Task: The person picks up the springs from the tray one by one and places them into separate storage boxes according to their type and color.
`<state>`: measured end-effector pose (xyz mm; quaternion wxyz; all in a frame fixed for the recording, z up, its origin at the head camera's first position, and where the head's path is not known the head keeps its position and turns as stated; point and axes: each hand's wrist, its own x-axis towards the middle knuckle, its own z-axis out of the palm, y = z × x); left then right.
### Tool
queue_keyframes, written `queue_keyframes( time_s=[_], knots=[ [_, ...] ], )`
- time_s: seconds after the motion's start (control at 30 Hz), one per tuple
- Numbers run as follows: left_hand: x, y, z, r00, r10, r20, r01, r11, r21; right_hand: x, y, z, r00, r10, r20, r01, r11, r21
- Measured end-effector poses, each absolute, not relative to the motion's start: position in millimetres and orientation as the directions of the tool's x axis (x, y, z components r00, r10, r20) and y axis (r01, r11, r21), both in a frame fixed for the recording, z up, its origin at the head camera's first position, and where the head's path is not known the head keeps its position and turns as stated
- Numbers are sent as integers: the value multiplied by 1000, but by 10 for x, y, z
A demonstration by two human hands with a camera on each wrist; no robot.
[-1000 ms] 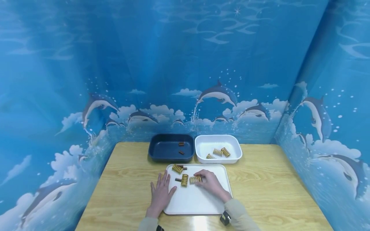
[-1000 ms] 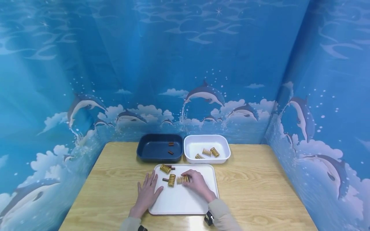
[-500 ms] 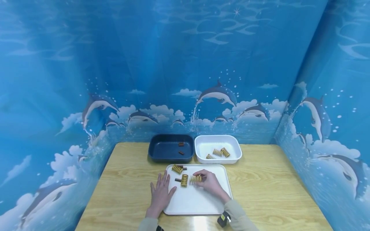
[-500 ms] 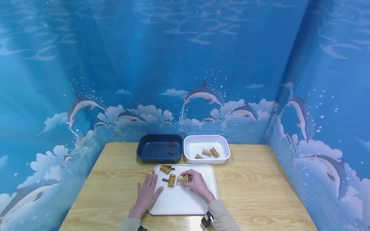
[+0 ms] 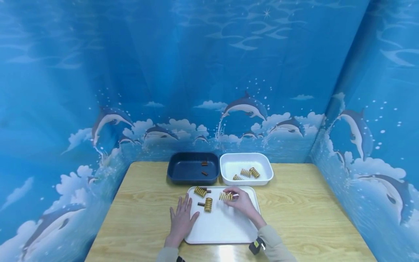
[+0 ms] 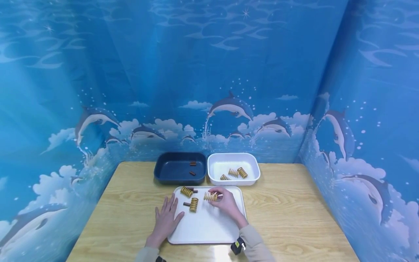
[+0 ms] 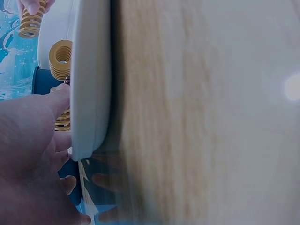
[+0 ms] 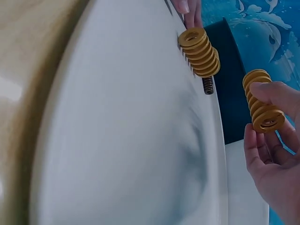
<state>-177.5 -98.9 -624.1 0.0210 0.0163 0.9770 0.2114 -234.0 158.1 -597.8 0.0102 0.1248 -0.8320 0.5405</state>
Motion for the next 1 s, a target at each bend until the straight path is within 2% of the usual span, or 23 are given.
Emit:
queue_keyframes(
  time_s=[0.2,0.5,0.73,1.0],
  knots=[
    [-1787,-1001,-6218,-999,35,-33,17,906,422,-2417,1606,-5892,-978,-150,143,-185,321,-929],
    [-1812,-1009,-6191,-999,31,-40,11,907,422,-2646,1641,-5760,-981,-118,154,-187,372,-909],
    [-1812,-1012,-6206,-998,37,-43,14,901,433,-2994,1743,-5646,-972,-97,213,-234,399,-886],
    [-1773,-1012,-6216,-998,59,-3,52,894,444,-3416,1838,-5617,-981,-49,188,-188,490,-851]
  ],
)
